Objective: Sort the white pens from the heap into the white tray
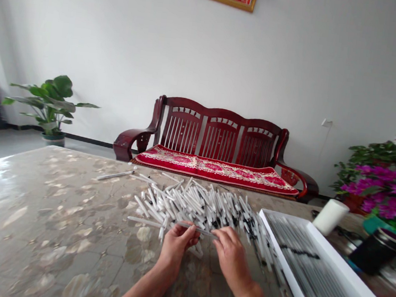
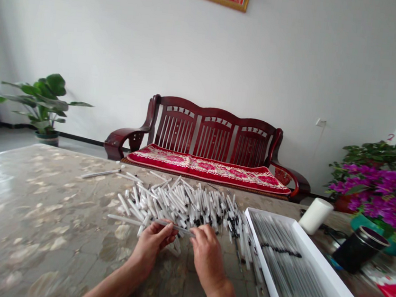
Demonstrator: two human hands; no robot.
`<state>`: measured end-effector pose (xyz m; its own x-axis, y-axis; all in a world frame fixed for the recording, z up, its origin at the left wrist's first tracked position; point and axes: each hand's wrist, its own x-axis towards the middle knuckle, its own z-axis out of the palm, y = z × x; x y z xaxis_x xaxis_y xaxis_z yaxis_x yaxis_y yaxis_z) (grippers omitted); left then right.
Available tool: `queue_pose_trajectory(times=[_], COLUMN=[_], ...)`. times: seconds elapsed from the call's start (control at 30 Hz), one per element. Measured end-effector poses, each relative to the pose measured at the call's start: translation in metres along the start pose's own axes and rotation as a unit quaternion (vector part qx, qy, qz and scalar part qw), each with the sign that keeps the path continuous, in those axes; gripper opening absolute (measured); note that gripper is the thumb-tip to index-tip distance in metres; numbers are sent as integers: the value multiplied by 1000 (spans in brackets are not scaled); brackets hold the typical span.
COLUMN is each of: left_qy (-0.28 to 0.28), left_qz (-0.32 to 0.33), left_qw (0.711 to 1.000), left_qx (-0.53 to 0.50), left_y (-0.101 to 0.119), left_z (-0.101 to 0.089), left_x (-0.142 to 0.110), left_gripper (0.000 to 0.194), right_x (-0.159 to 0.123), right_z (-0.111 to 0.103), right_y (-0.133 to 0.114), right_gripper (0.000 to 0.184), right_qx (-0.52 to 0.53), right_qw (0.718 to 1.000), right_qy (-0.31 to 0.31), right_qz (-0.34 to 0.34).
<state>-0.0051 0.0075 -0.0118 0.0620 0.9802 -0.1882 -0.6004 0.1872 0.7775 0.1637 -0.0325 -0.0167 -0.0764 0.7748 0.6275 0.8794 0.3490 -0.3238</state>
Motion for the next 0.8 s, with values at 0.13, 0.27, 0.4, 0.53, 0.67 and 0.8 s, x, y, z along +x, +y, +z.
queue_pose_trajectory(times=[0.13, 0.27, 0.4, 0.53, 0.67, 0.8], left_qy=[-11, -34, -31, -46, -79, -118], left_qz=[7, 5, 3, 17, 29, 25], left_qw=[1000, 999, 999, 998, 995, 990], left_qx=[15, 37, 39, 51, 62, 67], left_y=[1, 0, -2, 0, 4, 6], left_z=[-1, 0, 1, 1, 0, -1], left_x=[1, -1, -5, -6, -5, -6], left_gripper=[48, 46, 45, 44, 46, 49], right_x=[-1, 0, 0, 1, 3, 4], right_z=[0, -3, -6, -5, -6, -11], right_y=[1, 0, -4, -7, -8, -5], right_gripper=[29, 30, 31, 31, 25, 17], right_qx=[-15, -27, -28, -2, 87, 161], right_qw=[1000, 999, 999, 1000, 990, 965], right_qy=[-10, -19, -12, -24, -69, -127], right_qz=[-13, -20, -20, 3, 83, 161])
